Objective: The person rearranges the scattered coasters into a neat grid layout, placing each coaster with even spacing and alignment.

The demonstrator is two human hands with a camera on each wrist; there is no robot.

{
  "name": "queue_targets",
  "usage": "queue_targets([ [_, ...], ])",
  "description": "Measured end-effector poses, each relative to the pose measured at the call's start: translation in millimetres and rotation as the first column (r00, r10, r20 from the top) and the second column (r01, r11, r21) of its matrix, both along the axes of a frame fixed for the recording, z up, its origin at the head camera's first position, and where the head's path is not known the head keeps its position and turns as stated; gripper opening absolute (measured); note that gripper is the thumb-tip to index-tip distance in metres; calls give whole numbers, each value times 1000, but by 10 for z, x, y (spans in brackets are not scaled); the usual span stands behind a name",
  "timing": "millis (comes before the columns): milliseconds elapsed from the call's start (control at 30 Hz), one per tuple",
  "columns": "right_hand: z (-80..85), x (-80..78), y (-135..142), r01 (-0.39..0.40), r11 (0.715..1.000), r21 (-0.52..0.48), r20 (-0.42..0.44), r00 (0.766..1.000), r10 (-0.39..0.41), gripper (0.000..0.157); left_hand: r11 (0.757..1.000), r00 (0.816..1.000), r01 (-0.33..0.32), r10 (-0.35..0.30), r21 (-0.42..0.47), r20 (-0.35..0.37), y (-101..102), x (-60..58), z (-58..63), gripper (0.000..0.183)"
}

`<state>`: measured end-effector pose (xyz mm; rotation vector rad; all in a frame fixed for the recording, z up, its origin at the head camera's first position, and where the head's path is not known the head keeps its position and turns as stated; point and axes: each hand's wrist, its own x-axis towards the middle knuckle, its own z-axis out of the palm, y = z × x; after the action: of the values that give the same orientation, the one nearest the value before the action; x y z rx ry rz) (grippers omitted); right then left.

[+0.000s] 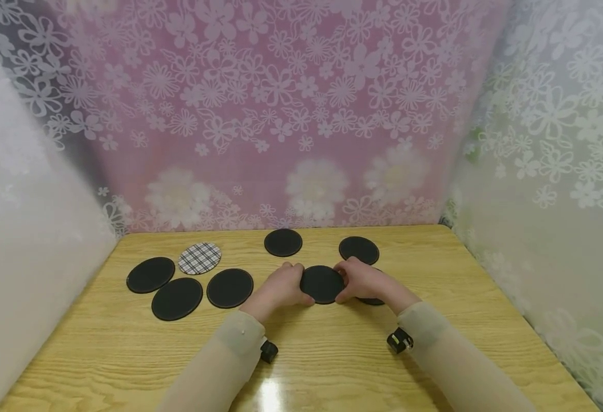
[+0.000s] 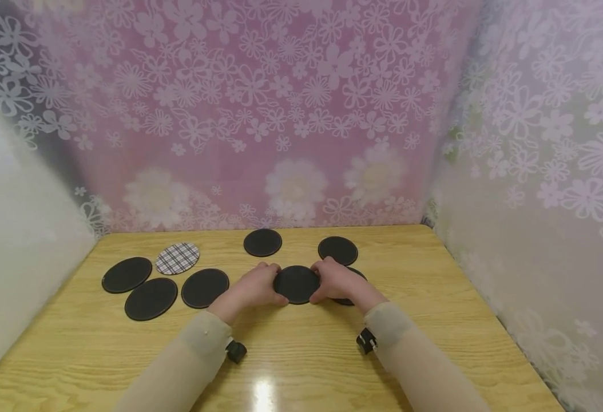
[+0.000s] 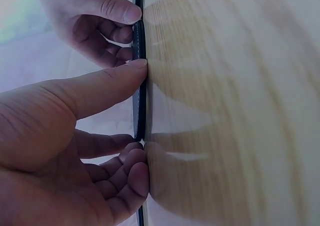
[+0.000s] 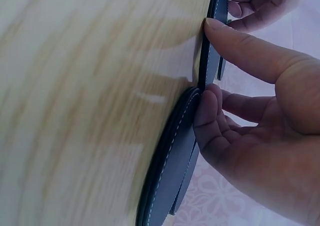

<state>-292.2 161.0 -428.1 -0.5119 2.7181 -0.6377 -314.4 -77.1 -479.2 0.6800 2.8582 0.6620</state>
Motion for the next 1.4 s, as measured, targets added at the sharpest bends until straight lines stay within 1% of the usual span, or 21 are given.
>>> queue_targets([
  [67, -5, -8, 9, 0, 1000, -4, 6, 1000, 0, 76, 1000, 1000, 2, -2, -7, -1, 10, 6, 6, 80],
  [133, -12, -13, 19, 0, 1000, -9, 10, 1000, 0, 76, 1000, 1000, 5, -5, -10, -21, 14, -44, -83, 81],
  [167, -14, -14, 23, -1, 1000, -10, 10, 1000, 1, 76, 1000, 1000, 3, -3, -11, -14, 19, -50, -82, 83],
  [200, -15, -14, 29, 0, 1000, -14, 11, 1000, 0, 76, 1000, 1000, -5, 5, -9, 1, 29, -80, -107, 84],
  [300, -15, -10, 49, 4, 1000, -28, 20, 1000, -4, 77, 1000, 1000, -1, 1, -14, -20, 38, -184, -270, 88],
  [400, -13, -6, 72, 9, 999, -44, 35, 999, -7, 77, 1000, 1000, -2, 2, -15, -21, 51, -203, -313, 89],
  [467, -7, -4, 82, 8, 999, -52, 42, 999, -6, 77, 1000, 1000, -1, 1, -11, -20, 54, -182, -287, 89],
  [533, 1, -3, 87, 5, 998, -55, 46, 999, -2, 77, 1000, 1000, -5, 4, -16, -22, 63, -125, -211, 88],
  [633, 11, -6, 89, 3, 998, -60, 53, 999, 0, 77, 1000, 1000, -13, 13, -20, 2, 75, 27, 15, 85],
  [700, 14, -11, 91, 3, 998, -63, 59, 998, 1, 77, 1000, 1000, -17, 18, -25, 16, 83, 107, 139, 83],
  [733, 15, -15, 91, 3, 998, -64, 61, 998, 1, 77, 1000, 1000, -16, 17, -23, 14, 81, 85, 112, 83],
  [767, 15, -18, 92, 4, 998, -66, 64, 998, 1, 77, 1000, 999, -21, 22, -16, 30, 80, 82, 122, 84],
  [833, 15, -24, 93, 4, 998, -67, 65, 998, 1, 77, 1000, 1000, -19, 19, -17, 22, 70, -9, 2, 87],
  [933, 16, -29, 93, 4, 998, -66, 65, 998, 0, 77, 1000, 1000, -8, 8, -21, 3, 57, -174, -212, 91],
  [1000, 20, -28, 93, 6, 998, -64, 64, 998, -2, 76, 1000, 1000, -3, 3, -22, 1, 54, -208, -259, 92],
  [1100, 29, -21, 86, 10, 998, -64, 66, 998, -5, 77, 1000, 1000, -4, 4, -8, 2, 60, -200, -251, 94],
  [1133, 32, -19, 83, 11, 998, -64, 67, 998, -7, 77, 1000, 1000, -9, 9, -16, -10, 66, -147, -204, 93],
  [1233, 36, -12, 71, 16, 998, -59, 67, 998, -12, 77, 1000, 1000, -15, 15, -9, -1, 75, -69, -109, 90],
  [1333, 25, -11, 63, 19, 999, -48, 64, 998, -16, 78, 1000, 1000, -15, 16, -21, 4, 82, -18, -46, 87],
  [1367, 21, -11, 62, 19, 999, -45, 63, 998, -16, 78, 1000, 1000, -12, 12, -7, 18, 77, -49, -66, 87],
  [1400, 17, -11, 62, 19, 999, -42, 63, 998, -16, 78, 1000, 1000, -13, 13, -8, 20, 76, -29, -37, 86],
])
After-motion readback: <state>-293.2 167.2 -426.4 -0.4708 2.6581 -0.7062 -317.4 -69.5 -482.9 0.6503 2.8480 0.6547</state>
